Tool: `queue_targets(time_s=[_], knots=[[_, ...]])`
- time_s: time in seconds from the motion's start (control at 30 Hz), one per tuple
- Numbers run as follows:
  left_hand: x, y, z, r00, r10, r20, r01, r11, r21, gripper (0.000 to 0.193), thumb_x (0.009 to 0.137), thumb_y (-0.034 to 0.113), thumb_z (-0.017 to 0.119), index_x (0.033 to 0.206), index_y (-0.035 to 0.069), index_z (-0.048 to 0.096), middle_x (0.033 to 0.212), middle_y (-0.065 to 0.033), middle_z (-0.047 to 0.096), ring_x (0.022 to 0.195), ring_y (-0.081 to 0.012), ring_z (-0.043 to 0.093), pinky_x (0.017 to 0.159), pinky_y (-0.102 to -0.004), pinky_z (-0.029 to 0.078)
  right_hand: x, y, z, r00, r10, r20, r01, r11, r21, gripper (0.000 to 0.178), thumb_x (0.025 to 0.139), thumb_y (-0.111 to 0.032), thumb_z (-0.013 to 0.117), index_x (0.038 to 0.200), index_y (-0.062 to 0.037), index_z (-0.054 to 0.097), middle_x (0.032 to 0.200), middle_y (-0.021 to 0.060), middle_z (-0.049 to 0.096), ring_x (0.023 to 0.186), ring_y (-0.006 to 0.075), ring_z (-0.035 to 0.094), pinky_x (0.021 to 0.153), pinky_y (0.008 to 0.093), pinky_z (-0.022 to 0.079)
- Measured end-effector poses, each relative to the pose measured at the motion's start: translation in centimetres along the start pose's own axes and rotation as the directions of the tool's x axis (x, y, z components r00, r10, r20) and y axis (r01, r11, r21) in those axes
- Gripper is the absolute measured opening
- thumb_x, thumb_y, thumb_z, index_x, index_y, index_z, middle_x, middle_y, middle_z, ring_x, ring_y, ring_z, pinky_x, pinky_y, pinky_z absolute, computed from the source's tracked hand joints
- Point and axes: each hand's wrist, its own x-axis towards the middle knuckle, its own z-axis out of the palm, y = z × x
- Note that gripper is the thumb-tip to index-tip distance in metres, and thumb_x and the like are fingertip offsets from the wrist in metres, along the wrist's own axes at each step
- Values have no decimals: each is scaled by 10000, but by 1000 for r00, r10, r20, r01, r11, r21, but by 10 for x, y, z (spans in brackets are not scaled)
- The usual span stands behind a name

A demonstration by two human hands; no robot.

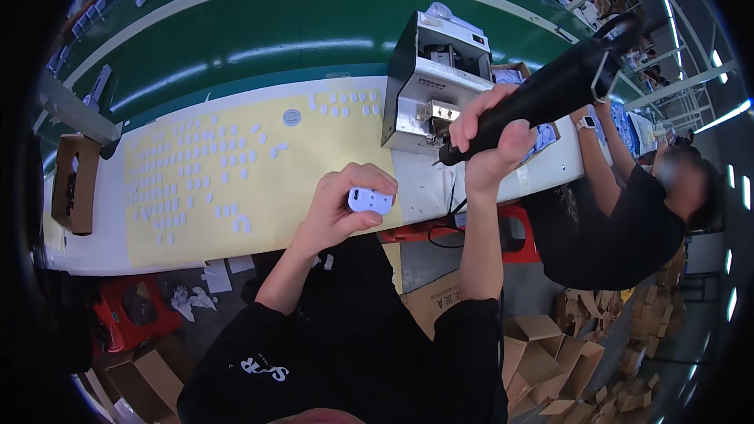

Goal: Assembling electronic components by tightening screws using an electric screwdriver on a production line.

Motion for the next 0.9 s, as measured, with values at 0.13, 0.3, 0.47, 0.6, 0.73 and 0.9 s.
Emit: queue_targets(time_s=[0.13,0.3,0.47,0.6,0.73,0.9], knots=[[1,-1,-2,1000,1,-11,-1,1000,4,380,762,322,706,969,49,540,902,-100,632,794,-213,618,694,-285,470,15,-6,-1,994,-106,-13,107,990,88,553,800,-578,525,866,-41,415,581,52,425,410,106,386,391,237,336],[0,-1,-1,1000,-9,10,9,1000,17,383,762,322,706,974,47,544,909,-100,635,803,-211,619,700,-288,472,25,17,1,985,-148,-92,146,989,-23,536,805,-554,533,848,-33,418,577,59,432,408,112,392,396,244,345],[-1,0,-1,1000,-4,11,4,1000,12,385,762,321,706,976,45,543,908,-100,635,809,-212,618,708,-293,473,25,22,1,993,-56,-106,55,998,-12,503,824,-526,509,844,-32,416,572,57,429,412,114,395,402,244,344],[0,0,-2,1000,-13,-8,13,1000,8,385,760,315,708,978,44,542,919,-100,632,822,-212,615,716,-294,471,21,20,-1,995,-38,-90,43,998,43,499,833,-528,489,851,-34,418,566,53,423,414,113,397,400,242,341],[1,0,-1,999,-45,-12,45,999,18,377,756,294,711,979,42,540,932,-98,629,833,-212,612,725,-293,467,5,4,3,998,33,-46,-33,999,-8,518,841,-593,431,870,-79,379,559,27,379,406,99,368,386,228,313],[2,4,-1,998,-64,-15,64,998,10,367,751,266,712,981,38,539,940,-95,625,838,-211,608,731,-290,463,9,-61,20,937,-153,313,21,922,387,569,787,-587,545,925,-61,378,599,66,438,419,139,417,399,269,372]])
